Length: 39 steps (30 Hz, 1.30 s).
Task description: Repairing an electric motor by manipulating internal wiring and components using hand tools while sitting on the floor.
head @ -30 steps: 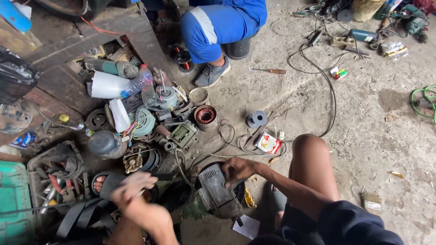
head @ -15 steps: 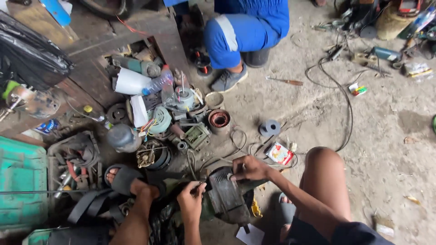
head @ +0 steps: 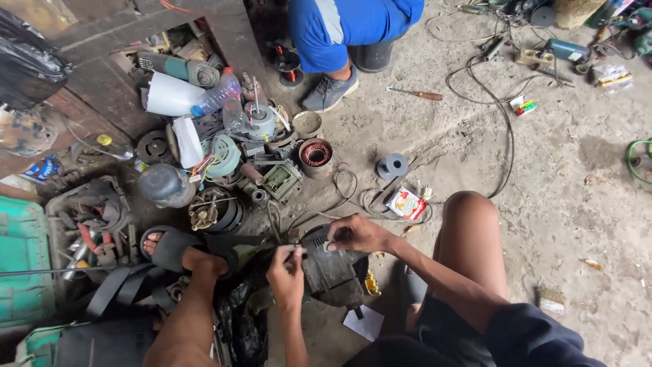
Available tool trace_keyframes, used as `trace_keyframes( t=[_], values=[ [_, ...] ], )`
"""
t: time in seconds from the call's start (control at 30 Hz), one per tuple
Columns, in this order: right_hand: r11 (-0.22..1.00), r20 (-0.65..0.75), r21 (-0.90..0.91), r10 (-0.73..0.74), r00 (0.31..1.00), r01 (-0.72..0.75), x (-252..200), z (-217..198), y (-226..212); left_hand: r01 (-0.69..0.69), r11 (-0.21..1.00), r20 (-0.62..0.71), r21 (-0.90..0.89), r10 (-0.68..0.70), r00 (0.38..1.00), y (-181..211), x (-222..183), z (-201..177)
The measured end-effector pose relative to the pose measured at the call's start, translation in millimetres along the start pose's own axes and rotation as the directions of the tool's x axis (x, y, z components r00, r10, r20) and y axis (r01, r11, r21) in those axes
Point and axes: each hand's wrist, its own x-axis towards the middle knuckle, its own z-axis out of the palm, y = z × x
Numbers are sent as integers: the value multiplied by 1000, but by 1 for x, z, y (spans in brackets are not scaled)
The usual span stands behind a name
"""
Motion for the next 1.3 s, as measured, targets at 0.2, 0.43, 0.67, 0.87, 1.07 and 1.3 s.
trace_keyframes(
  t=[0.2,0.43,0.67,0.87,1.07,1.3],
  values=[
    [991,-27,131,0,1000,4,-20,8,59,239,620,-74,747,-279,957,-28,-12,-37],
    [990,-94,130,61,994,-49,-34,10,54,133,487,-26,863,-219,975,-63,-9,-28],
    [993,-126,108,54,991,-41,-35,-2,49,160,556,-25,816,-241,970,-91,-29,-26],
    [995,-206,47,96,974,-89,-45,30,80,173,594,19,785,-302,953,-68,-32,-31],
    [988,-243,77,146,959,-131,-36,36,75,231,501,-86,834,-294,952,-51,-37,-24],
    [988,-270,59,152,951,-141,-38,51,81,203,469,-88,859,-256,963,-56,-47,-10]
  ],
)
